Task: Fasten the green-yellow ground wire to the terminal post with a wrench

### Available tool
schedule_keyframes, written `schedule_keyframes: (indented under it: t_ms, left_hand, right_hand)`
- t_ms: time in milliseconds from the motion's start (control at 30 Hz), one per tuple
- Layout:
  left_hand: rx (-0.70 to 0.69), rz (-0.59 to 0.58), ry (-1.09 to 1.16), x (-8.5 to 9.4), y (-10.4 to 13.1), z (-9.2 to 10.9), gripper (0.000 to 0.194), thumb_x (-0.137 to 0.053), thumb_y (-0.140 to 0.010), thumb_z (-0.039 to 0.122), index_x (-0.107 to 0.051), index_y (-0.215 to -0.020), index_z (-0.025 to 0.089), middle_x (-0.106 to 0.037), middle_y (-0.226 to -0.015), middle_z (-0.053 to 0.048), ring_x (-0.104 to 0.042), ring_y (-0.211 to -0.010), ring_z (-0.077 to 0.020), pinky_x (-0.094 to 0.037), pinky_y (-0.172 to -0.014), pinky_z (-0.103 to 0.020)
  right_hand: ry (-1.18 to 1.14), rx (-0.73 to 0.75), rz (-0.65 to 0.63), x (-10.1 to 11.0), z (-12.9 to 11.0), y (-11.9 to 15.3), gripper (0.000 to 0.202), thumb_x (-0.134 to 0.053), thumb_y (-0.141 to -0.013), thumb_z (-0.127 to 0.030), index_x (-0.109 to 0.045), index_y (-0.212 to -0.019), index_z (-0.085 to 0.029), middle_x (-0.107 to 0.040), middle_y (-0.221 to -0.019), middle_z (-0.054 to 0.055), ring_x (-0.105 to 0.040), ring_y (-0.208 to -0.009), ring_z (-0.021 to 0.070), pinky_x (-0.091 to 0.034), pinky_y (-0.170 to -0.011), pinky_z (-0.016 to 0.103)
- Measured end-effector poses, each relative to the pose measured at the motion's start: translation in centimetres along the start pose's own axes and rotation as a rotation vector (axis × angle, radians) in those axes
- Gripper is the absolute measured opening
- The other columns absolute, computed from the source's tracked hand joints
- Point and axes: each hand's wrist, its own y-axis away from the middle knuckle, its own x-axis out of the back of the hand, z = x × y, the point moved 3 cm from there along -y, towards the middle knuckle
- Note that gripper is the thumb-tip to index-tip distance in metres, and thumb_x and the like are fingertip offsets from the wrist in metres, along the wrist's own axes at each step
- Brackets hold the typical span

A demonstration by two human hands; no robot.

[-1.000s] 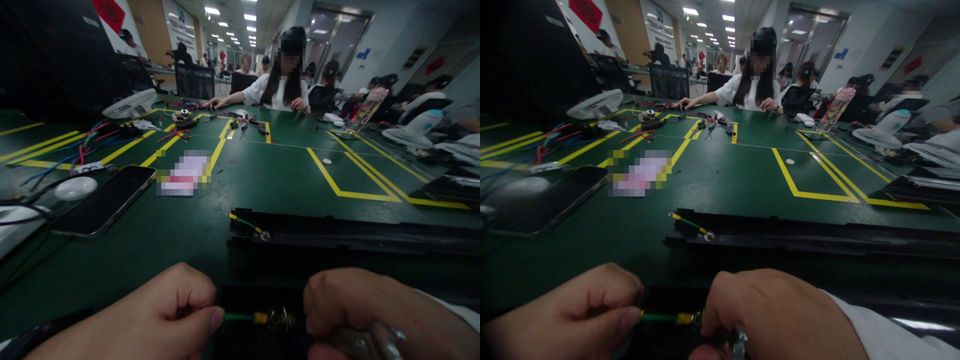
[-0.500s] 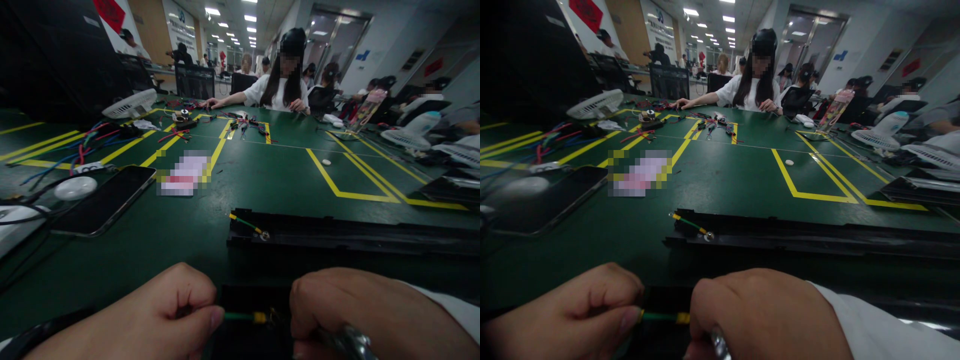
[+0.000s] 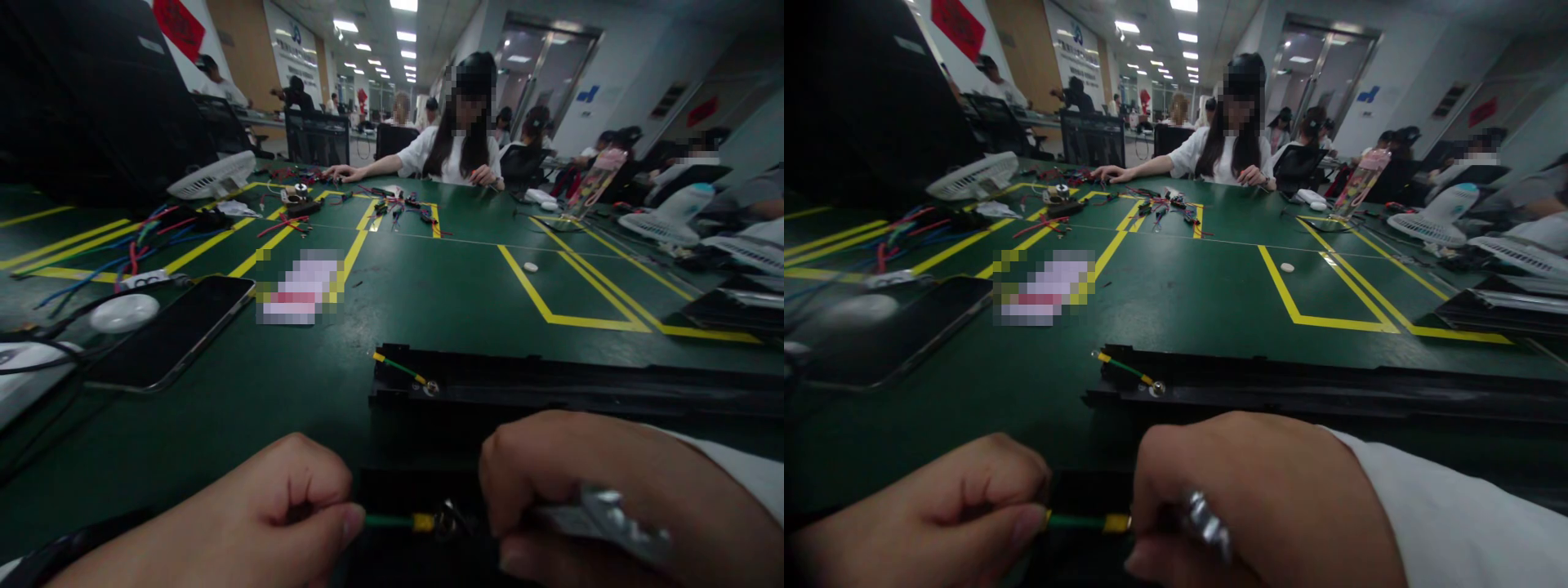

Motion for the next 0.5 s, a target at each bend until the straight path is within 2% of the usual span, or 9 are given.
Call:
schedule_keyframes:
  t_ms: [67, 133, 300, 400, 500]
  left_hand:
    - [-0.007, -0.001, -0.006, 0.0, 0.0, 0.0, 0.042, -0.058, -0.085, 0.057, -0.067, -0.069, 0.020, -0.051, -0.045, 0.004, -0.050, -0.042, -0.0108, -0.042, -0.041, -0.018]
    - [-0.009, -0.012, -0.008, 0.0, -0.1, -0.1, 0.041, -0.058, -0.085, 0.056, -0.066, -0.068, 0.020, -0.050, -0.045, 0.004, -0.050, -0.041, -0.0106, -0.041, -0.040, -0.017]
    - [0.037, -0.141, -0.060, -0.4, 0.0, -0.4, 0.041, -0.052, -0.091, 0.049, -0.054, -0.064, 0.018, -0.048, -0.050, 0.005, -0.044, -0.040, -0.0071, -0.030, -0.037, -0.014]
    - [0.074, -0.189, -0.097, -0.6, 0.1, -0.2, 0.042, -0.045, -0.094, 0.047, -0.048, -0.064, 0.018, -0.047, -0.055, 0.005, -0.041, -0.042, -0.0054, -0.027, -0.038, -0.012]
    - [0.090, -0.185, -0.112, -0.6, 0.1, 0.1, 0.040, -0.046, -0.094, 0.047, -0.048, -0.066, 0.018, -0.048, -0.058, 0.004, -0.043, -0.045, -0.0061, -0.028, -0.039, -0.012]
  right_hand:
    - [-0.052, -0.003, 0.003, 0.0, 0.5, 0.6, 0.013, -0.069, -0.085, -0.022, -0.058, -0.080, -0.027, -0.063, -0.067, -0.007, -0.057, -0.052, 0.0106, -0.041, -0.046, 0.017]
    - [-0.065, 0.004, 0.012, -0.6, 1.1, 1.2, 0.014, -0.067, -0.088, -0.028, -0.056, -0.081, -0.026, -0.061, -0.066, -0.007, -0.055, -0.050, 0.0102, -0.039, -0.044, 0.017]
    - [0.013, 0.091, 0.184, -2.5, 1.3, 1.8, 0.026, -0.059, -0.094, -0.044, -0.057, -0.076, -0.024, -0.059, -0.056, -0.005, -0.043, -0.036, 0.0085, -0.024, -0.032, 0.018]
    - [0.092, 0.125, 0.186, -2.9, 0.5, 1.2, 0.028, -0.057, -0.094, -0.042, -0.057, -0.074, -0.023, -0.058, -0.054, -0.006, -0.042, -0.035, 0.0081, -0.022, -0.031, 0.018]
    - [0.192, 0.127, 0.125, -2.8, -0.2, 0.4, 0.024, -0.063, -0.091, -0.034, -0.057, -0.070, -0.022, -0.061, -0.054, -0.006, -0.048, -0.037, 0.0085, -0.027, -0.033, 0.017]
